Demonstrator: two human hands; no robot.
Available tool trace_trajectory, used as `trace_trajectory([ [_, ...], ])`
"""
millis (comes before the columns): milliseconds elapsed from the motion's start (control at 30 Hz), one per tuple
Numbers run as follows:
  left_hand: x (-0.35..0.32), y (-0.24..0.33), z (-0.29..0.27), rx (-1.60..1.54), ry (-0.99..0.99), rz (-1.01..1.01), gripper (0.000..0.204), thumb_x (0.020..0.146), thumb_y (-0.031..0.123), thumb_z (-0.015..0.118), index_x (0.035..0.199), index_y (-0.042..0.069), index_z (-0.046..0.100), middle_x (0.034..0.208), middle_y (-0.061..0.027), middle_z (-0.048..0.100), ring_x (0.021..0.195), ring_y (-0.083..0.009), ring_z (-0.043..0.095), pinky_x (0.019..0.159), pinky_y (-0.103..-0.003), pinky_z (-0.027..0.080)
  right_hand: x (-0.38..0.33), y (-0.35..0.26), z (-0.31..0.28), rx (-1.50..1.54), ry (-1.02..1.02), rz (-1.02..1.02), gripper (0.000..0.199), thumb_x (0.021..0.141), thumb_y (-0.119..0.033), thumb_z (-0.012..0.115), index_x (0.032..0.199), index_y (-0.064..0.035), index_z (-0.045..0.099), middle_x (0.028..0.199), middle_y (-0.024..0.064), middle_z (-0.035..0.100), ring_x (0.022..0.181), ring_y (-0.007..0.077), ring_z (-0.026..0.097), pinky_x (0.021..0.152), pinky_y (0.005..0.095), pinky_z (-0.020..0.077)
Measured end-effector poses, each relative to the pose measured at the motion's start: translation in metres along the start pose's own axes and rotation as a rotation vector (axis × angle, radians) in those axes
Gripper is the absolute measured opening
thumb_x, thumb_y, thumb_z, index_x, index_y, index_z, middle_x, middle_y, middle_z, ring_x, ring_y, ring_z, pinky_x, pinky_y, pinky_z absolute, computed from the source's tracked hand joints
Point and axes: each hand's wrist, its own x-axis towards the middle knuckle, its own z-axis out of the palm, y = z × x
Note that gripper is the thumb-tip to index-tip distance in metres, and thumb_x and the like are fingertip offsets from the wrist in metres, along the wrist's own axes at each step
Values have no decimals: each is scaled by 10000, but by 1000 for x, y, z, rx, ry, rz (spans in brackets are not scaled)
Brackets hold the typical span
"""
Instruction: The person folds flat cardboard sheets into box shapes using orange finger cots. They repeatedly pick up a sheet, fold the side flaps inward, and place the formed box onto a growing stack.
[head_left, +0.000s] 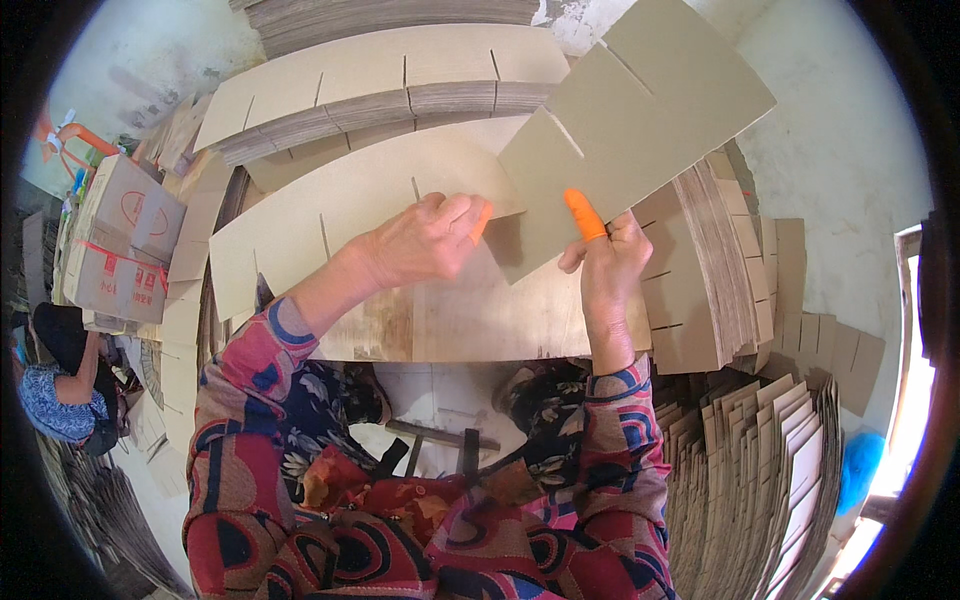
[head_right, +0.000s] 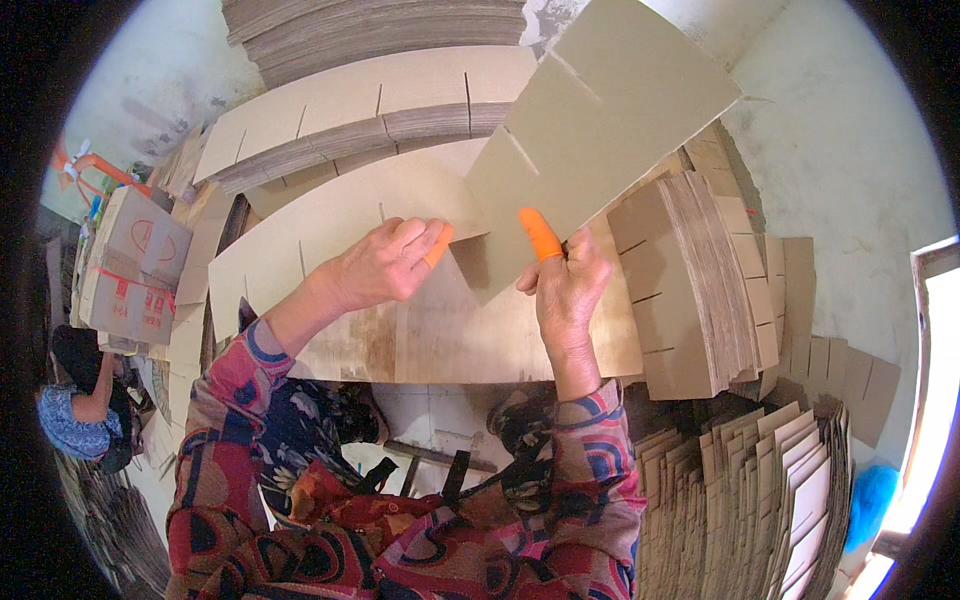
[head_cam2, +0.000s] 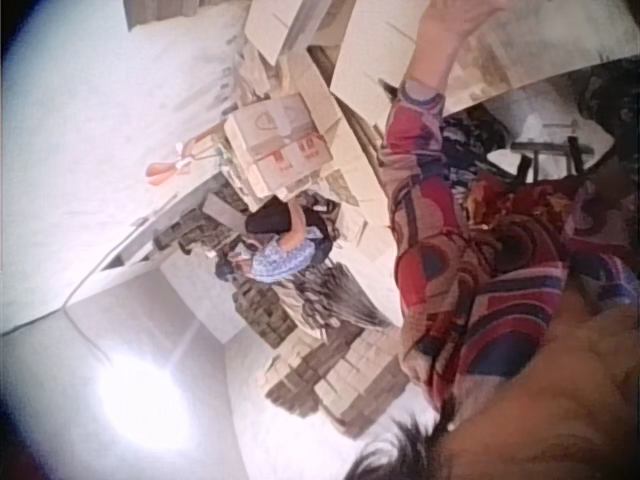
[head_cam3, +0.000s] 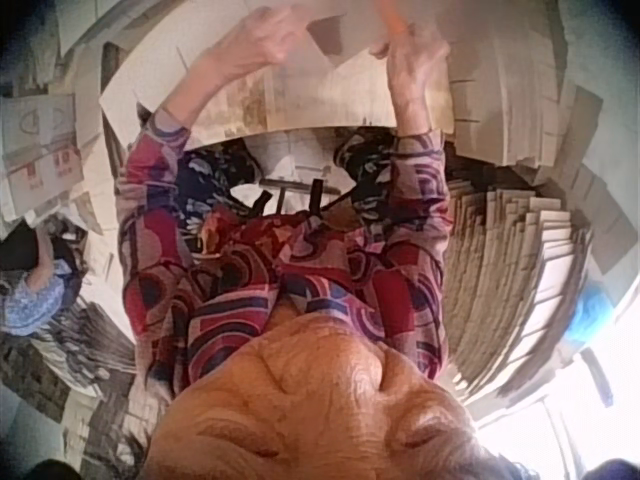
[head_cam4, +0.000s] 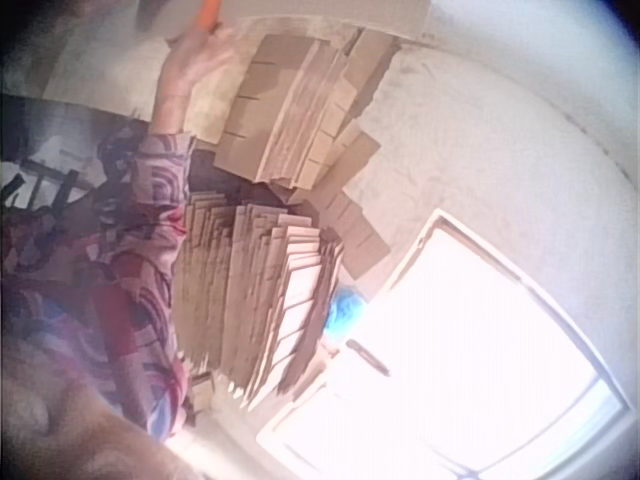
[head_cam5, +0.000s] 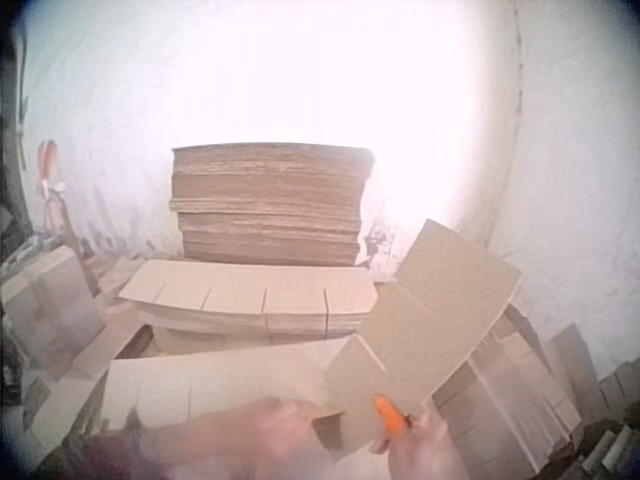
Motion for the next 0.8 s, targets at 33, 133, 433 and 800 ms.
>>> trace_trajectory([
  [33,0,-2,-1,11,9,18,388,628,122,608,939,-109,636,1101,-208,591,885,-221,517,625,-267,499,0,-1,2,30,15,6,242,803,157,430,932,39,596,685,75,613,412,116,552,358,246,430],
  [133,-1,3,-4,27,17,-5,420,622,129,604,967,-110,631,1107,-205,587,889,-224,526,657,-276,506,-2,-3,10,-4,73,-17,254,807,121,414,976,92,601,944,176,699,394,130,540,355,234,411],
  [433,-11,7,-2,-56,72,10,469,616,131,601,999,-139,620,1080,-218,592,885,-228,540,669,-291,510,-1,5,9,20,-6,24,290,815,162,436,1007,29,608,699,76,621,450,125,586,374,254,451],
  [800,4,1,-8,-514,212,-410,684,767,400,695,1237,-63,514,1168,-152,567,933,-284,516,791,-401,448,0,29,18,32,41,9,189,833,137,488,961,51,598,688,70,623,452,137,592,389,251,466],
])
